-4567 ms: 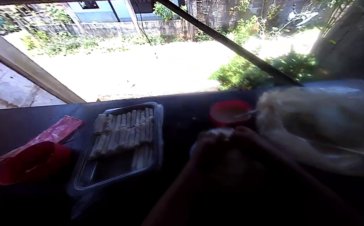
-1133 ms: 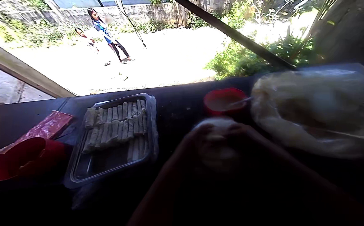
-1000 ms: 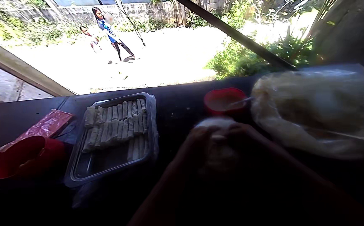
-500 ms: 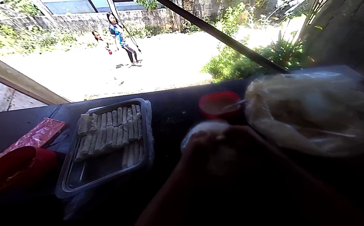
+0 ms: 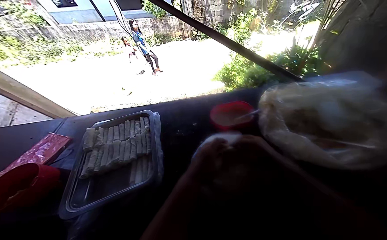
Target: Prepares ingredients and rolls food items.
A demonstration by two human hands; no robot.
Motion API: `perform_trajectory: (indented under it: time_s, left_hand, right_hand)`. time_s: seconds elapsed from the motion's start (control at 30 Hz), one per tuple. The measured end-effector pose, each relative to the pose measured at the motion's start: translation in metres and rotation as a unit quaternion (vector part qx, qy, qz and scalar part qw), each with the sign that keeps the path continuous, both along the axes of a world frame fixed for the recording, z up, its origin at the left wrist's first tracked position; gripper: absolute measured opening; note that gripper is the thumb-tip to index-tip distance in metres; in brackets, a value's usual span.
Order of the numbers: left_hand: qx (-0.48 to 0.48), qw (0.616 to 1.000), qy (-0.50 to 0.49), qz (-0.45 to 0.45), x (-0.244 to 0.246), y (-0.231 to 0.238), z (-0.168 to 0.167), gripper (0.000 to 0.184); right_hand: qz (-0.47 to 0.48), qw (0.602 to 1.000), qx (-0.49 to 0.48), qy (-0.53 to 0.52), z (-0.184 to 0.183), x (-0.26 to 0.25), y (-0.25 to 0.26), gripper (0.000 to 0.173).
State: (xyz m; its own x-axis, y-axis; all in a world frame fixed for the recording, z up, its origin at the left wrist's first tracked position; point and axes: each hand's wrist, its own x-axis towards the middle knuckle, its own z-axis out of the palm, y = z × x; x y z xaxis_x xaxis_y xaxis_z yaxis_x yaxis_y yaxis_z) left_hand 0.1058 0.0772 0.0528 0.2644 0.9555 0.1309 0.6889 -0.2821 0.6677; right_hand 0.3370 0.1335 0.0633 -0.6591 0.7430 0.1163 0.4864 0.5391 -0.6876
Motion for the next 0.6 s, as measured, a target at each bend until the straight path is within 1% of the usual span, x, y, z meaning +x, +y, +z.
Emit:
perform_trajectory:
  time_s: [0.07, 0.17, 0.23, 0.33, 0.37, 0.5, 0.6]
  left_hand:
    - [-0.005, 1.000, 0.004, 0.006, 0.002, 0.000, 0.001, 0.039]
    - [-0.025, 0.999, -0.026, 0.025, 0.002, 0.002, 0.001, 0.036]
    - [-0.035, 0.998, -0.043, 0.032, 0.002, 0.003, 0.002, 0.032]
    - [-0.055, 0.993, -0.097, 0.024, -0.002, 0.006, 0.003, 0.032]
    - [-0.062, 0.991, -0.119, 0.022, -0.004, 0.007, 0.002, 0.032]
    - [-0.085, 0.982, -0.168, 0.033, -0.007, 0.009, 0.002, 0.032]
    - [-0.074, 0.980, -0.182, 0.036, -0.007, 0.008, 0.002, 0.035]
  right_hand:
    - [0.002, 1.000, 0.009, -0.009, 0.001, -0.002, 0.000, 0.031]
    - [0.020, 0.997, 0.071, 0.014, -0.014, -0.002, 0.005, 0.027]
    - [0.024, 0.997, 0.070, 0.016, -0.015, -0.001, 0.007, 0.028]
    - [0.025, 0.999, 0.043, 0.014, -0.010, 0.003, 0.011, 0.039]
    - [0.028, 0.999, 0.045, 0.012, -0.009, 0.003, 0.011, 0.039]
    - [0.045, 0.996, 0.083, 0.000, -0.005, -0.002, 0.012, 0.029]
    - [0.037, 0.996, 0.086, 0.010, -0.004, -0.007, 0.015, 0.029]
